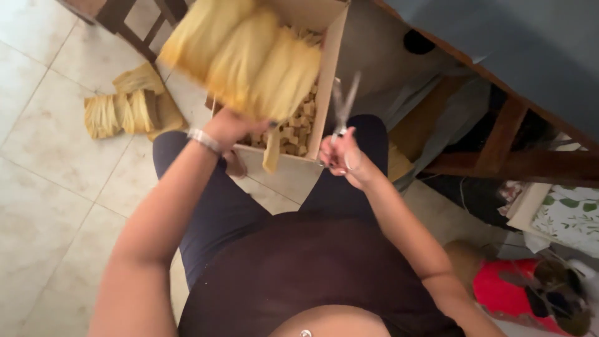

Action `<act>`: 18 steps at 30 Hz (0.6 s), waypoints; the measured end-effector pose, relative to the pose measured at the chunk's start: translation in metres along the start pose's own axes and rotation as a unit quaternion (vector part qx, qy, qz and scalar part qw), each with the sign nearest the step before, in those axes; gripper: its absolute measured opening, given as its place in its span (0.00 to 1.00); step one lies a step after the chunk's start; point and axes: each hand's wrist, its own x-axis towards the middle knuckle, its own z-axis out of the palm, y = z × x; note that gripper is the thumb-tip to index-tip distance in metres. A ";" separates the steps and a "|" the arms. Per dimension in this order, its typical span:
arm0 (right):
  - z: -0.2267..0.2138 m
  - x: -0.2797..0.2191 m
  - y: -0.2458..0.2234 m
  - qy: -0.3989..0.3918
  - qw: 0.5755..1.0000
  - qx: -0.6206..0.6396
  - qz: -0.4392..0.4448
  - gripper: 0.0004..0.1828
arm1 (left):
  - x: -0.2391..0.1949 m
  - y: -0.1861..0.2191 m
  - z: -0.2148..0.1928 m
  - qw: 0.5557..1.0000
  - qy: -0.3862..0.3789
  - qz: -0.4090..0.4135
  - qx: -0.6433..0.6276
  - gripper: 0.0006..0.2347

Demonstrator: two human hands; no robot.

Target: Cutting dried corn husks into small rectangular pieces using scissors and collecting them in a box.

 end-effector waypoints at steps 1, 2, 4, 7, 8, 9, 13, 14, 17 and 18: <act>-0.012 -0.005 0.004 0.012 0.999 0.007 -0.028 0.43 | 0.031 0.000 0.002 0.997 -0.014 0.055 -0.051 0.34; -0.020 -0.012 0.010 0.016 0.999 0.009 -0.032 0.43 | 0.084 -0.021 0.009 0.997 -0.018 0.057 -0.047 0.34; -0.037 -0.027 0.023 0.057 0.997 -0.002 -0.061 0.43 | 0.190 -0.049 0.042 0.970 -0.110 0.111 -0.185 0.31; -0.052 -0.053 0.027 0.066 0.994 0.075 -0.038 0.41 | 0.186 0.047 0.053 0.976 -0.172 0.053 -0.121 0.18; -0.053 -0.059 0.026 0.070 0.994 0.077 -0.032 0.41 | 0.205 0.046 0.062 0.976 -0.176 0.047 -0.122 0.18; -0.053 -0.064 0.026 0.090 0.994 0.060 -0.032 0.41 | 0.223 0.044 0.070 0.965 -0.193 0.067 -0.162 0.11; -0.058 -0.071 0.038 0.117 0.991 0.065 -0.026 0.41 | 0.234 0.041 0.072 0.993 -0.085 0.063 0.054 0.22; -0.063 -0.069 0.044 0.113 0.991 0.070 -0.019 0.41 | 0.255 0.019 0.064 0.994 -0.083 0.055 0.054 0.22; -0.067 -0.064 0.055 0.104 0.988 0.110 -0.024 0.43 | 0.254 -0.039 0.035 0.895 0.031 0.277 0.347 0.26; -0.065 -0.061 0.049 0.097 0.992 0.082 -0.022 0.43 | 0.220 -0.041 0.026 0.877 0.059 0.266 0.397 0.16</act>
